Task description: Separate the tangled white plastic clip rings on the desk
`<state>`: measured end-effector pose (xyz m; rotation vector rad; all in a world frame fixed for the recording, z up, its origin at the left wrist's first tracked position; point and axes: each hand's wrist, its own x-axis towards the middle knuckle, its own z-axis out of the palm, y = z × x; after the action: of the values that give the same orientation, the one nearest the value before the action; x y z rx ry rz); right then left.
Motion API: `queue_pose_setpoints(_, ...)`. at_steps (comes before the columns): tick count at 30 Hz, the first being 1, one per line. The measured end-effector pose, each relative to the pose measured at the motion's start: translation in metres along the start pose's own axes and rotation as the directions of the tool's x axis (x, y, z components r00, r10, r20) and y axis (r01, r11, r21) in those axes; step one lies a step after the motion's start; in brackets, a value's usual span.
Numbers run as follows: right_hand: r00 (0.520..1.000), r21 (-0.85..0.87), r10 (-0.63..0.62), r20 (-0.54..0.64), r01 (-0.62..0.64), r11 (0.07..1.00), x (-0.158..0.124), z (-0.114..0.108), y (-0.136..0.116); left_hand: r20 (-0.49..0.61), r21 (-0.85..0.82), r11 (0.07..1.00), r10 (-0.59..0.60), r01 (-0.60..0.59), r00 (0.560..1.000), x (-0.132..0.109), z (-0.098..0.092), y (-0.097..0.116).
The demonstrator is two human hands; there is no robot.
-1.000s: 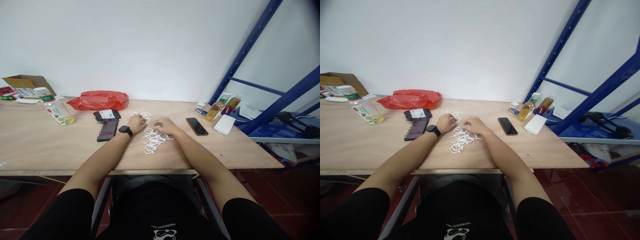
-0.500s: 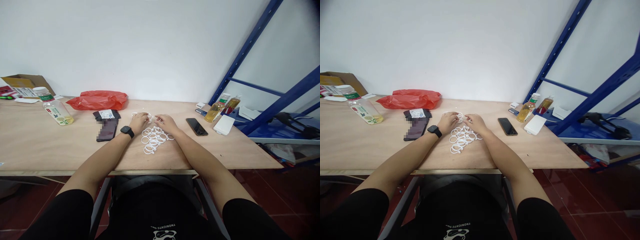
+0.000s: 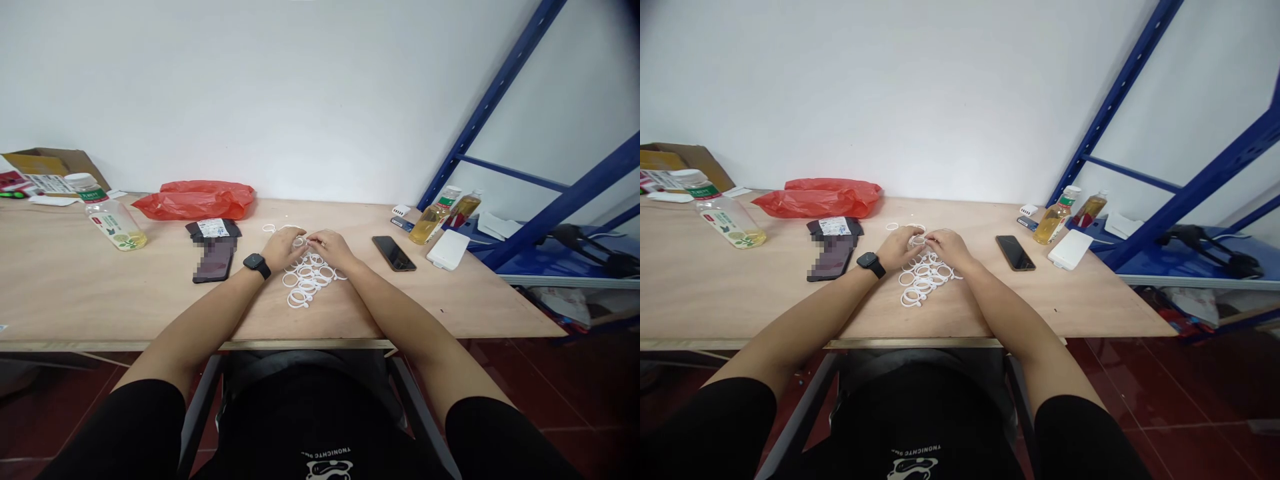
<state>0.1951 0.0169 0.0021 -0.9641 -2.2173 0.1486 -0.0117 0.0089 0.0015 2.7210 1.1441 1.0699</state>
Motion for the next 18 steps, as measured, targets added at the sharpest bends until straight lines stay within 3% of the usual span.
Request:
queue_pose_setpoints(5, 0.997, -0.024, -0.06, 0.056, 0.062, 0.998, -0.001, 0.001, -0.006, 0.079, 0.015, 0.999, -0.033, 0.032, 0.996, 0.001, -0.002, 0.005)
queue_pose_setpoints(11, 0.997, -0.039, -0.029, 0.066, 0.032, 0.999, -0.001, 0.001, -0.007, 0.062, -0.009, 0.999, -0.053, 0.054, 0.997, 0.001, 0.0, 0.008)
queue_pose_setpoints(15, 0.999, -0.01, 0.046, -0.02, -0.046, 0.999, 0.0, 0.001, -0.002, -0.033, -0.023, 0.996, -0.091, 0.09, 0.995, 0.002, 0.002, -0.006)
queue_pose_setpoints(18, 0.99, -0.016, 0.12, -0.074, -0.122, 0.992, 0.0, -0.001, 0.005, -0.078, 0.058, 0.98, -0.185, 0.19, 0.98, -0.001, 0.003, -0.026)
